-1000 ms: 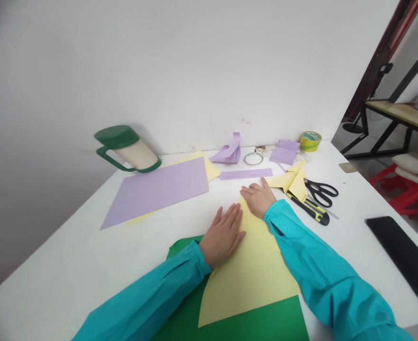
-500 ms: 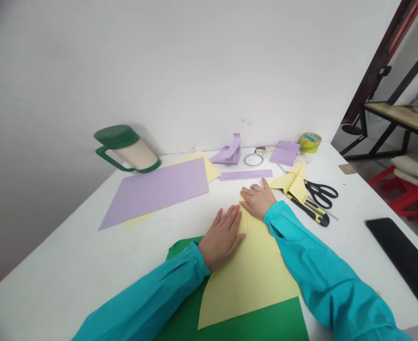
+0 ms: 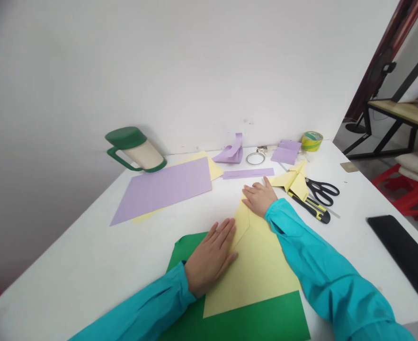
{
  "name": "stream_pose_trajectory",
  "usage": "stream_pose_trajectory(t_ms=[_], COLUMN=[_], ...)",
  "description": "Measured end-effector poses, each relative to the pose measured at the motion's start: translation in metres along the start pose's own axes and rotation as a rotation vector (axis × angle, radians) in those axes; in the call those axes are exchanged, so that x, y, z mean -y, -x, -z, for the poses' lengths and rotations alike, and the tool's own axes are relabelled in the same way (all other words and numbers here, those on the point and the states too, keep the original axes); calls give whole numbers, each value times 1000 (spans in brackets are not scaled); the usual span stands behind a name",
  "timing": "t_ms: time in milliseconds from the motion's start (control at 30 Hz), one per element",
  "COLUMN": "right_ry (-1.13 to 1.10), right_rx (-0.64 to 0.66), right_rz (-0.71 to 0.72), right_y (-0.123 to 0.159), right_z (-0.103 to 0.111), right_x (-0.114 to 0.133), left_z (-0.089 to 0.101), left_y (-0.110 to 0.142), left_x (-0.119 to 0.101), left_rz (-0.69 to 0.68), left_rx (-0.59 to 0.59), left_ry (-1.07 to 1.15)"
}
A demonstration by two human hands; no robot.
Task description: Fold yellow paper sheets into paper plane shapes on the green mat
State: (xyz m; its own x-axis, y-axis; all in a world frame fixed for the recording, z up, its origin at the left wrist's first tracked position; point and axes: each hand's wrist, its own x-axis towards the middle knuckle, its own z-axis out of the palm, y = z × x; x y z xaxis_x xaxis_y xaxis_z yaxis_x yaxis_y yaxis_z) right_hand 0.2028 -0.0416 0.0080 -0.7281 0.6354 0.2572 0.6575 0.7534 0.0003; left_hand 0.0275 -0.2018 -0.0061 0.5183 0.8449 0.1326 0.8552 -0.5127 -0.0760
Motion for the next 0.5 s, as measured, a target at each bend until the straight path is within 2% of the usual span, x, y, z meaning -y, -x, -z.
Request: stream_pose_trajectory(t_ms=[267, 500], right_ry=[3, -4], right_rx=[-2, 1], right_rz=[0, 0], right_y=[1, 0], right_z=[0, -4], right_x=[0, -2], left_z=[2, 25], left_y=[35, 63], left_x=[-6, -19], left_rz=[-53, -67], left_rx=[-41, 13], left_ry=[3, 17])
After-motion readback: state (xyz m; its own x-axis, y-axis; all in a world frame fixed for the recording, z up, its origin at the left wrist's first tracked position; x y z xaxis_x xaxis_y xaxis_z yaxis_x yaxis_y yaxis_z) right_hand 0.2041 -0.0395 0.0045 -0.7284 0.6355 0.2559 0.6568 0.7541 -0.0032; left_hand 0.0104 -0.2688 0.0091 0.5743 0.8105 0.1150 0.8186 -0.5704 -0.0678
